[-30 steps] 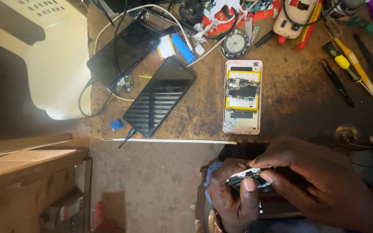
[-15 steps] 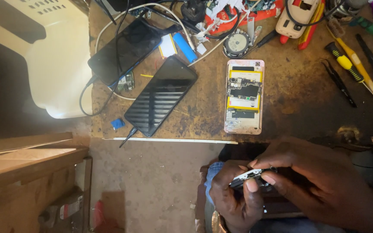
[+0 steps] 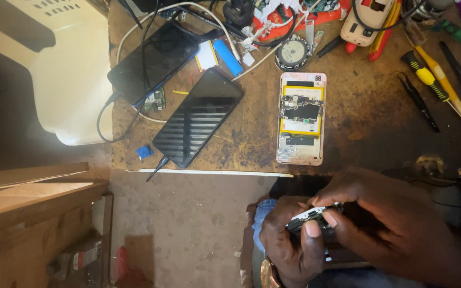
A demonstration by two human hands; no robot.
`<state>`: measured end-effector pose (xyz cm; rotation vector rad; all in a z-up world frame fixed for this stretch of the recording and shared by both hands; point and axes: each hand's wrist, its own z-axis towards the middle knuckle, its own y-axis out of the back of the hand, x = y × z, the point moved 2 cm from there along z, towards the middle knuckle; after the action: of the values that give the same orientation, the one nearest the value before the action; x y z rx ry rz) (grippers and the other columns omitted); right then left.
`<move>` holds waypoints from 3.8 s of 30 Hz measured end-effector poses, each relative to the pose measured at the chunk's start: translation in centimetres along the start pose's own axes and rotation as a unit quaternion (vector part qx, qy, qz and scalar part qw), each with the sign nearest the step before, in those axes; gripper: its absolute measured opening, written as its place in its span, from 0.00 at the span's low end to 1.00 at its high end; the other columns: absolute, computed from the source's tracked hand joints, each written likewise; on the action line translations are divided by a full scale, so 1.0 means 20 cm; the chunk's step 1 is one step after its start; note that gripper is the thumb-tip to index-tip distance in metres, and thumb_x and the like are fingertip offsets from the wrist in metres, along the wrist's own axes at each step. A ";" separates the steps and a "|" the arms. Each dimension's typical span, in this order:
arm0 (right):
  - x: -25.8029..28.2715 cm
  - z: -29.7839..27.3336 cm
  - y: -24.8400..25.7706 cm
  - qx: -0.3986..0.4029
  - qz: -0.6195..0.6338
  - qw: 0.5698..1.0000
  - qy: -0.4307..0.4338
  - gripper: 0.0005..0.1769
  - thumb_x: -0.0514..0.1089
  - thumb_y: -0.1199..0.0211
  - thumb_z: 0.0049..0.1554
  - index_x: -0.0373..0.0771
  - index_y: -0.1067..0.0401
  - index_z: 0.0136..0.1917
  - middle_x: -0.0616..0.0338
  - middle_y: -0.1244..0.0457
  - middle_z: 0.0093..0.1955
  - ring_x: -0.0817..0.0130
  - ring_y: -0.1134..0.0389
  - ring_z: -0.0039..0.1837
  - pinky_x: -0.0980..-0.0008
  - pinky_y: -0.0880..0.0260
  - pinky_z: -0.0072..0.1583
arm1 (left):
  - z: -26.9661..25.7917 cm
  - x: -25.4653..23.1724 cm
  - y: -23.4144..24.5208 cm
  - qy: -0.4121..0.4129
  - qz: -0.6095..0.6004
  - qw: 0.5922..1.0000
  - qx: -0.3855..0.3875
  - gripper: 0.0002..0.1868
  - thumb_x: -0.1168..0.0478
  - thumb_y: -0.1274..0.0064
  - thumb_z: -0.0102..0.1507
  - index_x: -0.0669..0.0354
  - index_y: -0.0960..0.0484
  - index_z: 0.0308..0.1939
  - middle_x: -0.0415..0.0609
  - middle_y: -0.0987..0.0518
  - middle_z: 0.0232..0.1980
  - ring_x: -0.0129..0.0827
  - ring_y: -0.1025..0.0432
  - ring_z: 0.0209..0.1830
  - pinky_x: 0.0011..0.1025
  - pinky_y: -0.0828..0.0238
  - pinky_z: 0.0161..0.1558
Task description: Reconnecting a display connector and assembling internal components of a smartphone using hands and a screwdriver.
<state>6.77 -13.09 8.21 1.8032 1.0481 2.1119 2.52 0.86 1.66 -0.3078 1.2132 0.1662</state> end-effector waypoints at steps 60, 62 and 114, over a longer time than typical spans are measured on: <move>-0.30 0.09 -0.09 -0.018 0.159 0.942 -0.295 0.07 0.41 0.28 0.55 0.39 0.14 0.47 0.62 0.22 0.43 0.75 0.27 0.45 0.73 0.31 0.49 | 0.11 0.16 0.03 0.308 -0.049 0.937 0.155 0.18 0.47 0.46 0.67 0.51 0.23 0.55 0.42 0.22 0.52 0.27 0.28 0.53 0.28 0.32 0.56; -0.28 0.08 -0.03 -0.006 0.134 0.928 -0.348 0.08 0.40 0.27 0.54 0.39 0.11 0.46 0.60 0.21 0.39 0.74 0.29 0.40 0.72 0.33 0.44 | 0.08 0.14 0.01 0.300 -0.064 0.937 0.170 0.21 0.45 0.47 0.68 0.50 0.22 0.59 0.41 0.21 0.53 0.27 0.28 0.53 0.28 0.32 0.56; -0.53 -0.04 0.60 -0.268 -0.106 0.935 -0.207 0.04 0.38 0.39 0.80 0.39 0.25 0.60 0.60 0.29 0.54 0.73 0.27 0.53 0.73 0.31 0.57 | 0.13 0.18 0.10 0.395 -0.302 0.868 -0.005 0.25 0.54 0.39 0.64 0.71 0.20 0.57 0.75 0.14 0.50 0.63 0.16 0.45 0.56 0.13 0.47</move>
<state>12.35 -28.10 7.08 1.6558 0.4702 1.5807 5.40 3.48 -1.21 -0.7994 1.8555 -0.5571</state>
